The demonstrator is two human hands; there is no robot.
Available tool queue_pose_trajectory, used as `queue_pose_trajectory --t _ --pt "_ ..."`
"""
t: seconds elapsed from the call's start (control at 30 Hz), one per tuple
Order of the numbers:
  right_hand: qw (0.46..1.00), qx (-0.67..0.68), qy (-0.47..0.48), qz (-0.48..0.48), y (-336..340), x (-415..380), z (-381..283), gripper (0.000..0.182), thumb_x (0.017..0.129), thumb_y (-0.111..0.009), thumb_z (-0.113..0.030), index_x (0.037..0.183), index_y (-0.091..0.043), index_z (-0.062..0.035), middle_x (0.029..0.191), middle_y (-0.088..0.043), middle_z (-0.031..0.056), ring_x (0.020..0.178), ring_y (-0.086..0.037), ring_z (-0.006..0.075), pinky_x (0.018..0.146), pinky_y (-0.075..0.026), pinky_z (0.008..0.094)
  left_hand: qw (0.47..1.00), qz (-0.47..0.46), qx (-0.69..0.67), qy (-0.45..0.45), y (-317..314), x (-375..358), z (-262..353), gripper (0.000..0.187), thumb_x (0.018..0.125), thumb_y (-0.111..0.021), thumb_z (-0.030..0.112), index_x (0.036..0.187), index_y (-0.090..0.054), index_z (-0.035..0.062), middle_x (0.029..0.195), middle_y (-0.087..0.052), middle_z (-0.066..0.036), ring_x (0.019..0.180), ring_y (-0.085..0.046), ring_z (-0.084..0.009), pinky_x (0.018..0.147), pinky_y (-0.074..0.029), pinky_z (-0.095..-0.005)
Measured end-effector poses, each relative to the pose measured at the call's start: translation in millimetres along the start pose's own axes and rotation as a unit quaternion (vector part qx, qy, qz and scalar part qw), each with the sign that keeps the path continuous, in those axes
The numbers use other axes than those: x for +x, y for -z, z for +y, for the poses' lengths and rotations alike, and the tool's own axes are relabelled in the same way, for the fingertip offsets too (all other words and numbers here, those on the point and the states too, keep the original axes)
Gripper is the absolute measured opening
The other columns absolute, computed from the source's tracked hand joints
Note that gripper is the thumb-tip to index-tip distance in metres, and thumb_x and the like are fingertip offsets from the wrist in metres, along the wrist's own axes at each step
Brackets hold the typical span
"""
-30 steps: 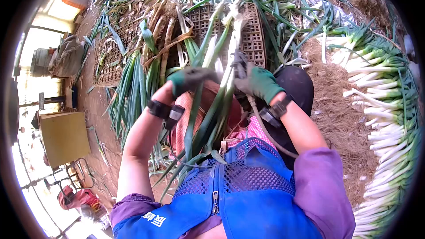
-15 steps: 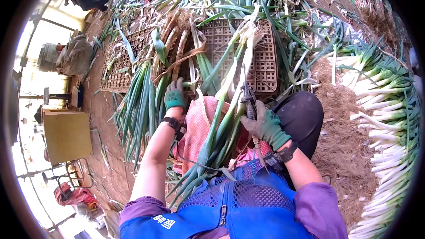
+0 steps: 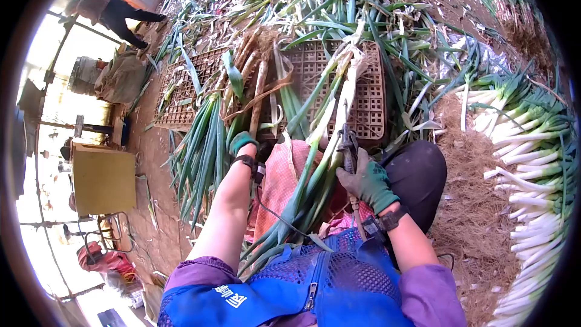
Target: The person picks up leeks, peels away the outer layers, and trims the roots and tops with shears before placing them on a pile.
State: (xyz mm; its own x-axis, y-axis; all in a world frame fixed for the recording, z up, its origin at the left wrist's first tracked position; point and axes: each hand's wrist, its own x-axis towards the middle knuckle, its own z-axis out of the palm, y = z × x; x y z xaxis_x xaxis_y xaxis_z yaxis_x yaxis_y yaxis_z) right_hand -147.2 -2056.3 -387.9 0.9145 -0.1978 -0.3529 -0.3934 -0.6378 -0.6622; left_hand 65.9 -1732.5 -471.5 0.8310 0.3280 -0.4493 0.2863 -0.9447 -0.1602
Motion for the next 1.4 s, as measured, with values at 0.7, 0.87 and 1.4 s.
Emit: queue_pose_trajectory --t 0.7,0.87,1.4 --pt "0.978 0.177 -0.004 -0.106 25 -1 -7 0.046 0.083 -0.067 -0.036 0.109 -0.057 0.0010 0.081 -0.060 0.0076 0.079 -0.060 0.0177 0.071 -0.050 0.0338 0.877 -0.232 -0.310 -0.284 164 -102 71 0.061 0.086 -0.066 0.059 0.112 -0.063 0.0050 0.091 -0.066 -0.006 0.078 -0.063 -0.0166 0.070 -0.053 -0.0338" --pt "0.977 0.178 0.076 -0.093 41 -51 -21 0.049 0.082 -0.069 -0.035 0.112 -0.056 0.0002 0.079 -0.059 0.0051 0.073 -0.057 0.0166 0.069 -0.049 0.0324 0.801 -0.354 -0.315 -0.366 84 -65 55 0.035 0.092 -0.067 0.027 0.119 -0.065 0.0033 0.101 -0.069 -0.005 0.087 -0.064 -0.0121 0.079 -0.053 -0.0293" --pt "0.987 0.084 0.084 -0.111 41 -59 -66 0.054 0.082 -0.066 -0.032 0.130 -0.054 -0.0122 0.079 -0.058 0.0148 0.073 -0.061 0.0299 0.071 -0.049 0.0407 0.934 -0.141 -0.149 -0.294 129 -131 73 0.071 0.091 -0.047 0.063 0.103 -0.070 -0.0027 0.096 -0.071 -0.020 0.088 -0.068 -0.0288 0.086 -0.049 -0.0365"
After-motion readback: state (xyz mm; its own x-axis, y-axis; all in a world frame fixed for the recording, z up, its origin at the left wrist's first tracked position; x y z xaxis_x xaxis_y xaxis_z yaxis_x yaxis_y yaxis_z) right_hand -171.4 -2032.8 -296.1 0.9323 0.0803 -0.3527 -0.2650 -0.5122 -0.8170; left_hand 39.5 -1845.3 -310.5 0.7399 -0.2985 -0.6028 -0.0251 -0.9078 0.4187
